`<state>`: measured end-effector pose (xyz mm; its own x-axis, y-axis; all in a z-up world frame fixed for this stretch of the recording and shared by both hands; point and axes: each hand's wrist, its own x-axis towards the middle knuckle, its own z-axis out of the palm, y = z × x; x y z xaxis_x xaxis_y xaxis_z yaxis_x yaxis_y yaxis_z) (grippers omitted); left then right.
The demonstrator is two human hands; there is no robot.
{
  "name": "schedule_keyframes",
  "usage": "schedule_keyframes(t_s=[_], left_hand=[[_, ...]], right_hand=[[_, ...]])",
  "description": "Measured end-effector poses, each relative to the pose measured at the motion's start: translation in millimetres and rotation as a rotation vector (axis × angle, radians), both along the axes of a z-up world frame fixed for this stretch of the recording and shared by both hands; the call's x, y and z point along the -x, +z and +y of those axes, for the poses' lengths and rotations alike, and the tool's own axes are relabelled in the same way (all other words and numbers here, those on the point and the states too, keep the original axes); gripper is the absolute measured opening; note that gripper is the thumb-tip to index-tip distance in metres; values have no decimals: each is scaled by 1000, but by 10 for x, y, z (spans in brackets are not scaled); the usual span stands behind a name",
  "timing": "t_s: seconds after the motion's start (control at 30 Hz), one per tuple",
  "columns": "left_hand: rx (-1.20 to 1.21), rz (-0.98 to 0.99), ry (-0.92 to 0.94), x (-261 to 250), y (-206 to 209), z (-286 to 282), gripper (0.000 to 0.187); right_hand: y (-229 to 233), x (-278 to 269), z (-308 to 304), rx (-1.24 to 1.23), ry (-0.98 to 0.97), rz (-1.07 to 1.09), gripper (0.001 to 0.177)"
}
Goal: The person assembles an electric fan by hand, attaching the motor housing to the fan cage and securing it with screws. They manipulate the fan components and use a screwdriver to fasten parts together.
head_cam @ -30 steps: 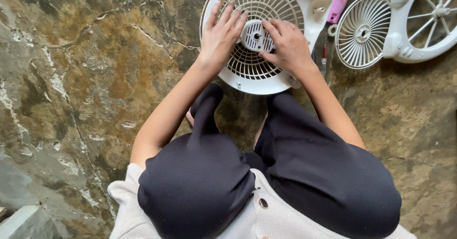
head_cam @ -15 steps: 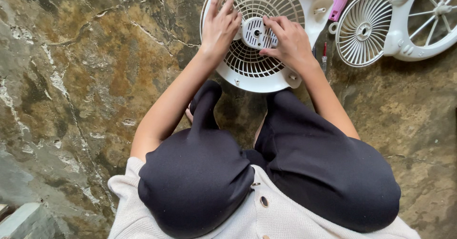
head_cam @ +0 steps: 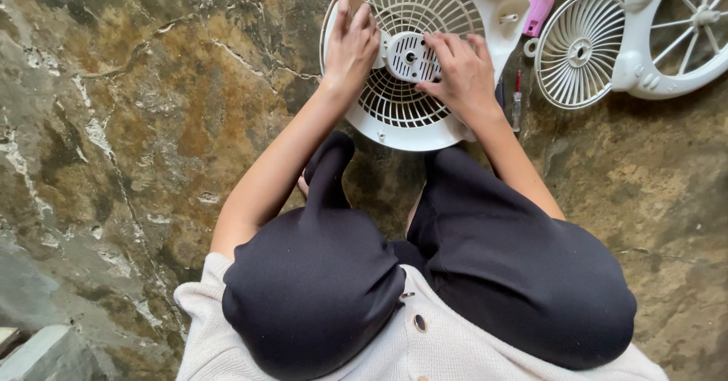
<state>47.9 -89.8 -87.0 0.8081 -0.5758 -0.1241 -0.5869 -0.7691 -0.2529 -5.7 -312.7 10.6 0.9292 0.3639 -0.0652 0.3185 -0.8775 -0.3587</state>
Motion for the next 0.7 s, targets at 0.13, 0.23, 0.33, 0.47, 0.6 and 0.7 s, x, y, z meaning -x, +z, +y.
schedule_keyframes(t_s=[0.13, 0.23, 0.33, 0.47, 0.6, 0.7], left_hand=[[-11, 75, 28, 13, 101, -53, 17], [-58, 75, 17, -10, 202, -55, 32], [-43, 70, -3, 16, 310, -67, 72], [363, 230, 14, 89, 512, -142, 118], [616, 256, -75, 78, 618, -236, 117], [589, 386, -92, 55, 625, -260, 93]], right_hand=[[58, -117, -91, 68, 88, 34, 101], [71, -185, -240, 48, 204, -129, 115], [96, -130, -530, -33, 110, -6, 66], [1, -71, -653, 67, 21, 1, 37], [-152, -31, -530, 312, 102, -153, 44], [-200, -3, -444, 347, 83, -130, 35]])
